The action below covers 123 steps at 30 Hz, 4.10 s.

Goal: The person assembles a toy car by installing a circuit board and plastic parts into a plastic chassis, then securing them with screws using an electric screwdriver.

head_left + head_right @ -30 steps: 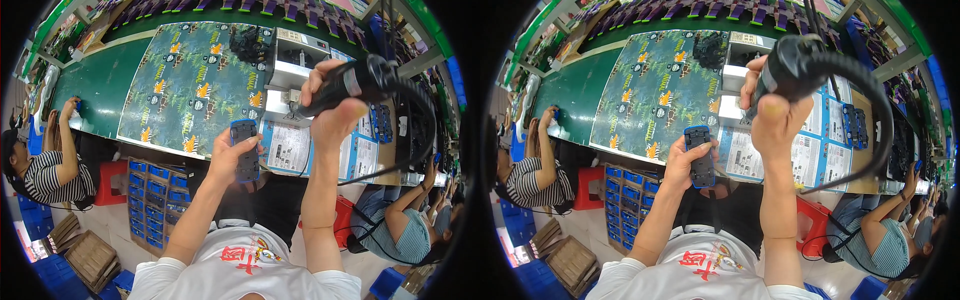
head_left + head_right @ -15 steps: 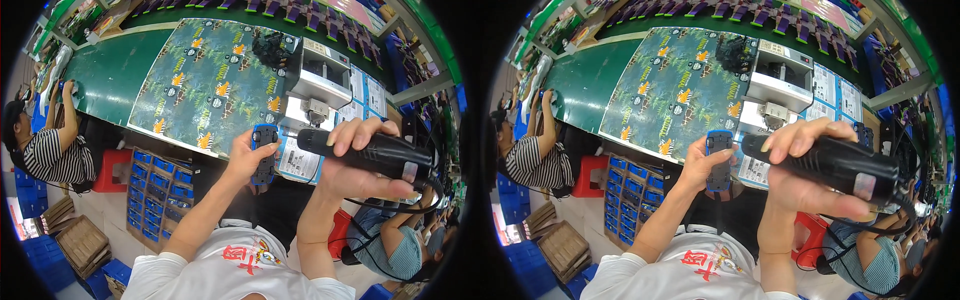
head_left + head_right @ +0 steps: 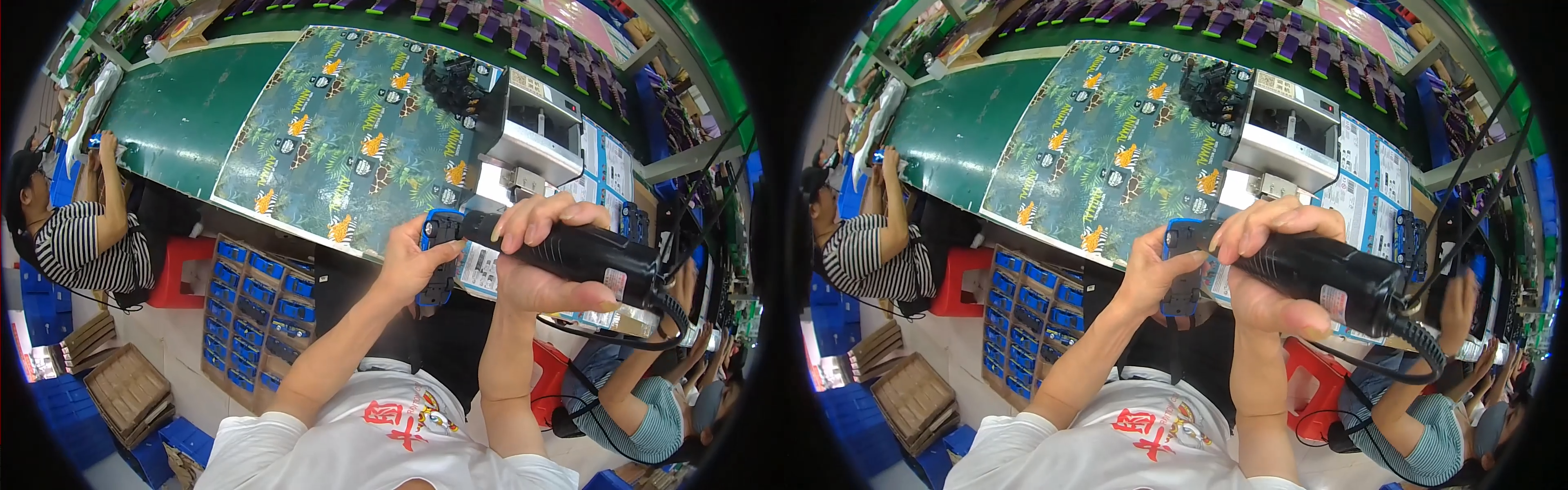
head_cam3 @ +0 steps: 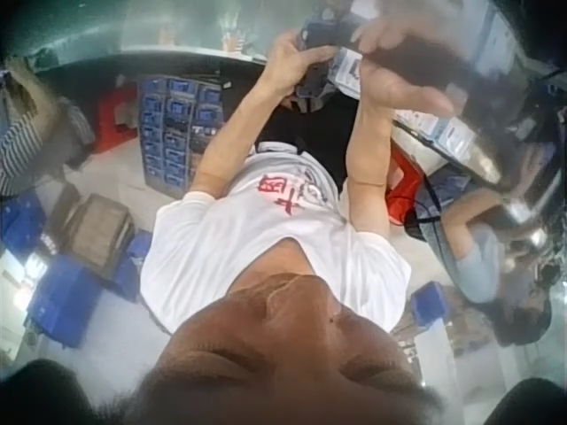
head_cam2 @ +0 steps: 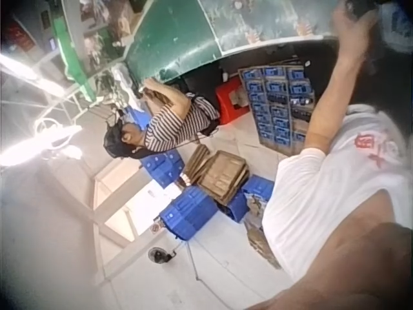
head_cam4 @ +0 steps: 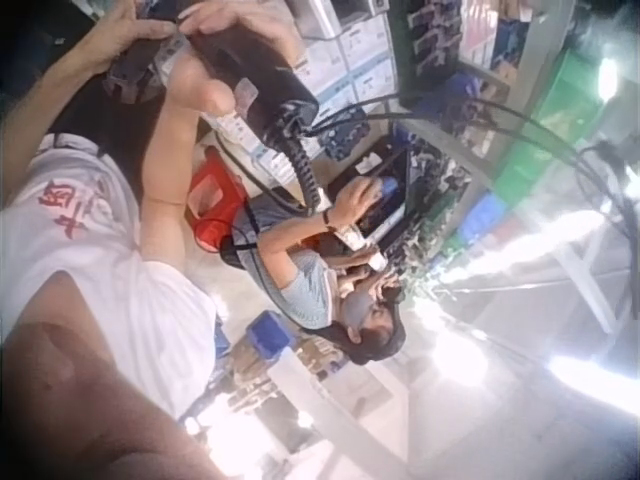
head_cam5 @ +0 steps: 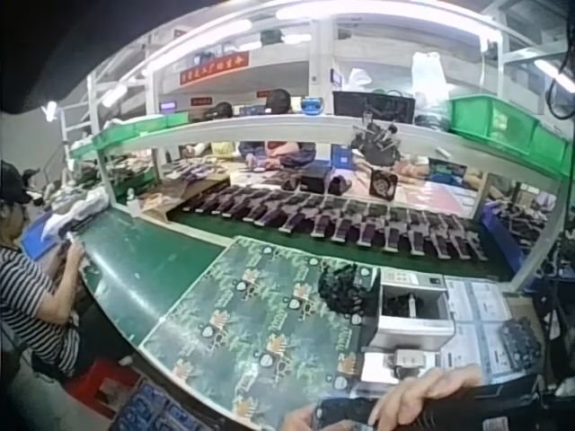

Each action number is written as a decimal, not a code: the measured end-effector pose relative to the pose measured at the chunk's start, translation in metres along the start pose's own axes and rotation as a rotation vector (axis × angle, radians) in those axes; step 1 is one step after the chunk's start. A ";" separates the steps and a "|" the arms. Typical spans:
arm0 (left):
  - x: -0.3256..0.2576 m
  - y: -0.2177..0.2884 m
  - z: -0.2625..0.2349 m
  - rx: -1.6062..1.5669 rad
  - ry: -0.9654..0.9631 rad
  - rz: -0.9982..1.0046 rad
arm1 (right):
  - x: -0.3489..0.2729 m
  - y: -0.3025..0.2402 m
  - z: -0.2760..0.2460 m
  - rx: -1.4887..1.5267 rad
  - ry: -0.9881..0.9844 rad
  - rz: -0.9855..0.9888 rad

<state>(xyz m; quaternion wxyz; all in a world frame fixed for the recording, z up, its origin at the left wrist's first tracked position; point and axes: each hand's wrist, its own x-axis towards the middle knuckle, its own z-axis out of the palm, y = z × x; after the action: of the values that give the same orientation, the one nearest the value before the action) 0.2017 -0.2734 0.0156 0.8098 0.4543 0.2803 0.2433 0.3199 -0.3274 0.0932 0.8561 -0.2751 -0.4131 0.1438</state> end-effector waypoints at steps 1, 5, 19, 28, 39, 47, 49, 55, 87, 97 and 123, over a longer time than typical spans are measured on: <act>0.000 -0.001 0.001 -0.003 0.002 -0.004 | -0.001 0.000 -0.002 0.070 -0.061 0.021; 0.000 0.000 0.003 0.027 0.048 -0.015 | -0.005 0.009 -0.005 0.042 -0.148 0.060; -0.003 0.003 0.004 0.071 0.013 -0.029 | -0.009 0.000 -0.012 0.073 -0.167 0.120; -0.004 0.001 0.010 0.094 0.025 0.022 | -0.012 -0.009 -0.006 -0.052 -0.091 0.054; 0.012 0.001 -0.009 -0.446 0.122 -0.070 | 0.022 -0.053 -0.024 -0.061 0.042 -0.162; 0.012 0.003 -0.016 -0.382 -0.015 0.016 | 0.045 -0.034 -0.047 -0.251 0.027 -0.050; 0.014 0.003 -0.013 -0.353 -0.015 0.014 | 0.043 -0.029 -0.043 -0.329 0.020 -0.069; 0.015 0.004 -0.015 -0.512 0.066 0.033 | 0.052 -0.022 -0.021 -0.467 0.096 0.065; 0.018 0.004 -0.011 -0.486 0.057 -0.078 | -0.026 -0.013 0.002 0.088 -0.177 0.399; 0.018 0.006 -0.011 -0.490 0.064 -0.096 | -0.027 -0.017 0.004 0.070 -0.145 0.393; 0.080 0.072 -0.069 1.750 -0.480 1.120 | -0.042 -0.045 -0.084 -0.364 0.113 0.103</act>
<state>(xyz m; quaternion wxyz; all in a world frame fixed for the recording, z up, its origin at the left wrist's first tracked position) 0.2032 -0.1460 0.0299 0.0086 0.9782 -0.0582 0.1990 0.3603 -0.4131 0.0507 0.8056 -0.4538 -0.3689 0.0946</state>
